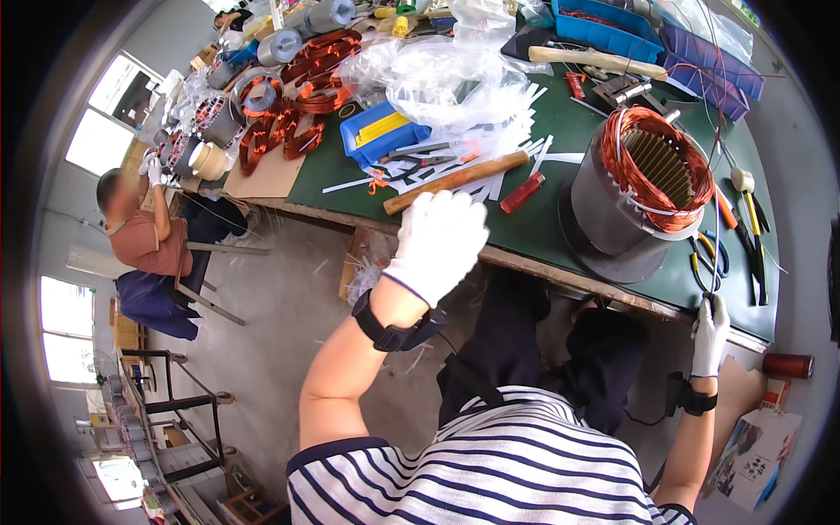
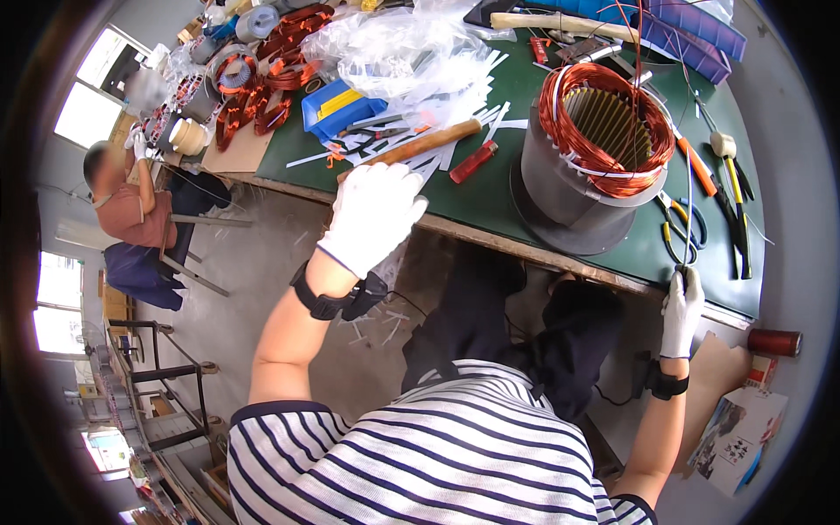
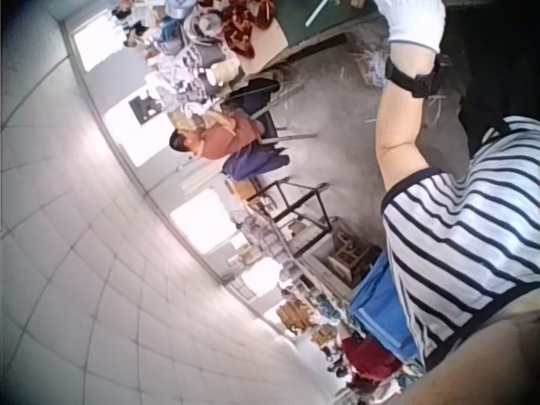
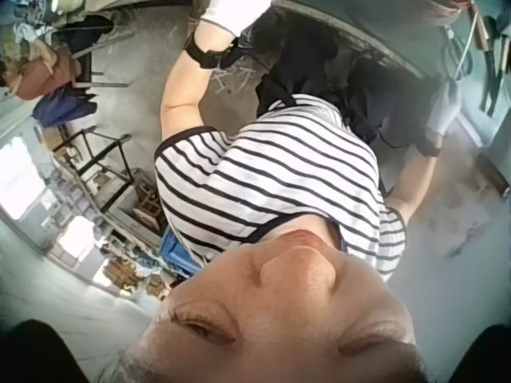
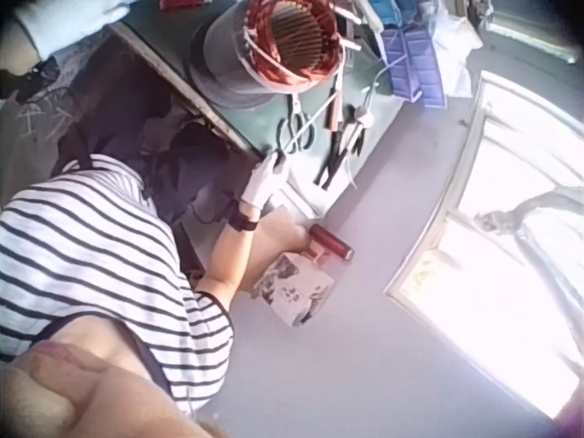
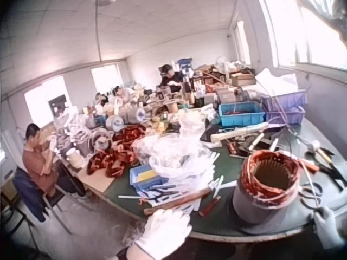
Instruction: The person strikes the copper coils of a motor stator with a mallet and a wooden block, then inserts white paper strips into the stator slots using a thin metal rod.
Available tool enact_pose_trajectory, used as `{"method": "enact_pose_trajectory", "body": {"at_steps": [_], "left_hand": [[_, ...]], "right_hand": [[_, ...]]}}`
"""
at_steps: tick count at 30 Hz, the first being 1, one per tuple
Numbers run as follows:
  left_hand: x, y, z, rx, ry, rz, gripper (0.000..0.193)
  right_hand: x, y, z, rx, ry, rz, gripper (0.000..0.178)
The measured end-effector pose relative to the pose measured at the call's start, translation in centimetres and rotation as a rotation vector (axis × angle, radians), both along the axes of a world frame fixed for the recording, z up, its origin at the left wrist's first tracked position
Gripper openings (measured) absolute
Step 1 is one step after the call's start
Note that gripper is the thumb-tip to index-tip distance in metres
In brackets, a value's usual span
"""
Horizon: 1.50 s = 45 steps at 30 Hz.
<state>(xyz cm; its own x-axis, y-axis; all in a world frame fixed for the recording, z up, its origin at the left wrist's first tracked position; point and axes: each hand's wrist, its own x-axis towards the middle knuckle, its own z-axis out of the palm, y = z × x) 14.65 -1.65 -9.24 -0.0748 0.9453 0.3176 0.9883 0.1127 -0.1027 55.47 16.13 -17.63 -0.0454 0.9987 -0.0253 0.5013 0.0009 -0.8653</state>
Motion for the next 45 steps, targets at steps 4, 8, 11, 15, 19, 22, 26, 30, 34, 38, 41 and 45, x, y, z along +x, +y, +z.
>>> {"method": "enact_pose_trajectory", "body": {"at_steps": [4, 8, 11, 15, 19, 22, 26, 30, 34, 38, 41, 45], "left_hand": [[2.6, 0.1, 2.8, 0.066, 0.020, -0.208, 0.013], [5.6, -0.2, 6.2, -0.138, 0.060, -0.232, 0.013], [8.9, -1.2, 10.5, -0.408, 0.107, -0.369, 0.011], [12.1, -2.8, 15.1, -0.428, -0.288, -0.651, 0.015], [11.9, -2.2, 15.0, -0.627, -0.209, -0.876, 0.016], [11.5, -1.9, 14.5, -0.651, -0.192, -0.915, 0.016], [11.1, -2.2, 14.1, -0.677, -0.176, -0.948, 0.017], [10.6, -2.5, 13.1, -0.693, -0.187, -0.959, 0.018], [10.5, -2.3, 12.6, -0.710, -0.210, -0.978, 0.018], [10.3, -1.8, 12.4, -0.729, -0.210, -1.002, 0.019], [9.0, -1.8, 11.4, -0.743, -0.223, -1.010, 0.020], [5.2, -1.6, 7.6, -0.675, -0.365, -0.771, 0.021]], "right_hand": [[-0.4, -0.2, 0.0, 0.039, -0.035, -0.030, 0.013], [-0.6, -0.5, 0.2, 0.025, 0.029, -0.028, 0.014], [-0.6, -0.6, 0.6, 0.014, 0.012, -0.015, 0.015], [-1.0, -0.6, 0.8, 0.000, 0.011, -0.043, 0.015], [-1.2, -0.8, 1.1, 0.013, 0.017, -0.026, 0.014], [-1.1, -0.7, 1.2, 0.016, -0.002, -0.007, 0.015], [-0.9, -0.5, 1.0, 0.002, 0.010, -0.004, 0.015], [-0.9, -0.6, 0.9, -0.020, -0.017, -0.027, 0.019], [-1.1, -0.6, 0.9, -0.014, -0.021, -0.002, 0.019], [-0.9, -0.5, 0.9, -0.023, 0.007, -0.024, 0.016], [-0.7, -0.5, 0.6, -0.014, 0.005, -0.037, 0.018], [-0.4, -0.5, 0.1, 0.014, 0.068, -0.003, 0.019]]}}
